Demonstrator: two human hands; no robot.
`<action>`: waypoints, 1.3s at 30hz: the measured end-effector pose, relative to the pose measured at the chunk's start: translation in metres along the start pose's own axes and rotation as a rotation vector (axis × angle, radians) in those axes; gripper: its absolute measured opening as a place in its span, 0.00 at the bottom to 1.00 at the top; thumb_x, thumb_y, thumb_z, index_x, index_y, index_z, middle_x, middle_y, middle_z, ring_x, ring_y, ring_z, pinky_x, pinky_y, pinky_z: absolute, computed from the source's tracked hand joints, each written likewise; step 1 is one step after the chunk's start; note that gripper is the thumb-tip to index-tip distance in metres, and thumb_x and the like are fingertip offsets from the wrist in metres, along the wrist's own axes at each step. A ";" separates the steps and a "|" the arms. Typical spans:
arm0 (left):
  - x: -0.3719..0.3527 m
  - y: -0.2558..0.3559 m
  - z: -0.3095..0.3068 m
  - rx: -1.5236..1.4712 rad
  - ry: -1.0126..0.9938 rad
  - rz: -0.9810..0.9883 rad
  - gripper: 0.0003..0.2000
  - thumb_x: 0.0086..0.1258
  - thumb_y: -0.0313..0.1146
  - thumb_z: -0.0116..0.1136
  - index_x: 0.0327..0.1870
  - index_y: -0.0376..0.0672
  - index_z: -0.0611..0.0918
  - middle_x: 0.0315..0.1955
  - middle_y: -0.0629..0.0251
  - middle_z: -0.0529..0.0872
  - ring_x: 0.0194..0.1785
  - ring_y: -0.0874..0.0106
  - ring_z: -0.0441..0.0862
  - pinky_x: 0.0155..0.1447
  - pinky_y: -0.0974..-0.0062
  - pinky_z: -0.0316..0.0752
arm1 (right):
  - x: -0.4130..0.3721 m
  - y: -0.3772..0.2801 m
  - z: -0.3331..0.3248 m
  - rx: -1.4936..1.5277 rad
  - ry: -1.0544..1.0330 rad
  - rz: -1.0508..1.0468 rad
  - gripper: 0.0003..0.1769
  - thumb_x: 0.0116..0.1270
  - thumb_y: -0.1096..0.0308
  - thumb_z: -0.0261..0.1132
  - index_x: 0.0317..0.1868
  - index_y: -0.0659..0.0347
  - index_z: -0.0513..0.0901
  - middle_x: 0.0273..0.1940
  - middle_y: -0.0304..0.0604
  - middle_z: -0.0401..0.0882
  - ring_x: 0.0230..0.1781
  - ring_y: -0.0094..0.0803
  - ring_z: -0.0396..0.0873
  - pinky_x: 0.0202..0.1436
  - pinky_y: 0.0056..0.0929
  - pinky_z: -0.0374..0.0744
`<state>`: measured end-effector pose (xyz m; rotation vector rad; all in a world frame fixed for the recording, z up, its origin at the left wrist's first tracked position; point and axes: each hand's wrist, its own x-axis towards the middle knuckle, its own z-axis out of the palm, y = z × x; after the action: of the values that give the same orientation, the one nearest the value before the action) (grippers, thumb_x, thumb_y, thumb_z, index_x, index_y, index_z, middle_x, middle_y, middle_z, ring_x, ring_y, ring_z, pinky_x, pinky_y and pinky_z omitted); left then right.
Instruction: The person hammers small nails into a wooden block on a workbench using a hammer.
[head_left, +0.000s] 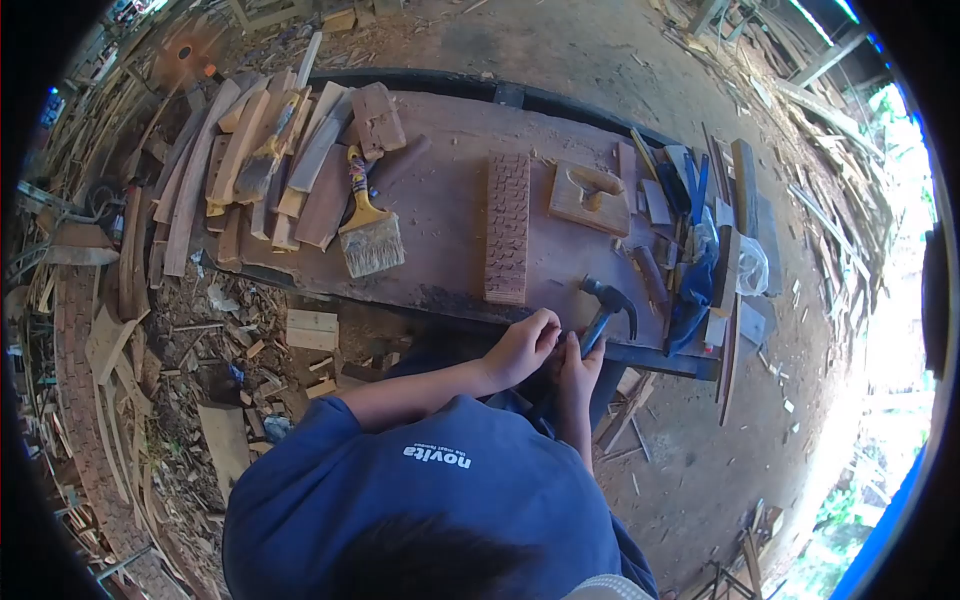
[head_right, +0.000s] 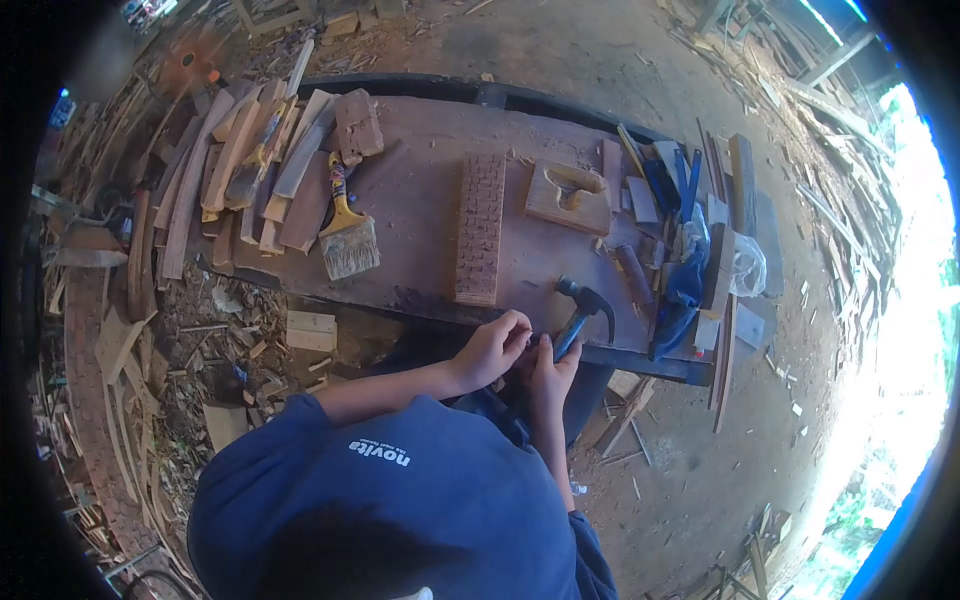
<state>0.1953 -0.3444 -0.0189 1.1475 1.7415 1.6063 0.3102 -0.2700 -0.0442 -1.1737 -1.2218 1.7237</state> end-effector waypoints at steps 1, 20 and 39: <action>-0.001 0.000 -0.001 -0.005 -0.012 -0.009 0.04 0.73 0.24 0.57 0.44 0.38 0.75 0.32 0.55 0.84 0.36 0.62 0.86 0.41 0.68 0.78 | -0.004 -0.011 0.003 0.017 -0.006 0.053 0.13 0.75 0.70 0.61 0.55 0.56 0.68 0.24 0.32 0.71 0.14 0.17 0.68 0.13 0.18 0.65; -0.029 0.010 -0.047 0.108 0.158 0.041 0.03 0.66 0.25 0.66 0.37 0.37 0.84 0.33 0.59 0.84 0.33 0.66 0.84 0.37 0.71 0.77 | -0.012 -0.031 0.006 0.066 -0.042 0.201 0.14 0.75 0.70 0.60 0.55 0.53 0.66 0.25 0.36 0.70 0.15 0.21 0.68 0.12 0.19 0.62; 0.028 -0.003 -0.107 0.554 0.155 0.164 0.04 0.59 0.32 0.72 0.34 0.47 0.90 0.39 0.65 0.76 0.47 0.62 0.74 0.54 0.66 0.74 | -0.019 -0.027 -0.003 0.069 -0.069 0.214 0.19 0.73 0.69 0.61 0.61 0.52 0.67 0.24 0.36 0.70 0.14 0.21 0.67 0.13 0.19 0.61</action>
<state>0.0924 -0.3790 0.0014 1.4762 2.3385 1.3637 0.3203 -0.2778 -0.0136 -1.2501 -1.0994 1.9630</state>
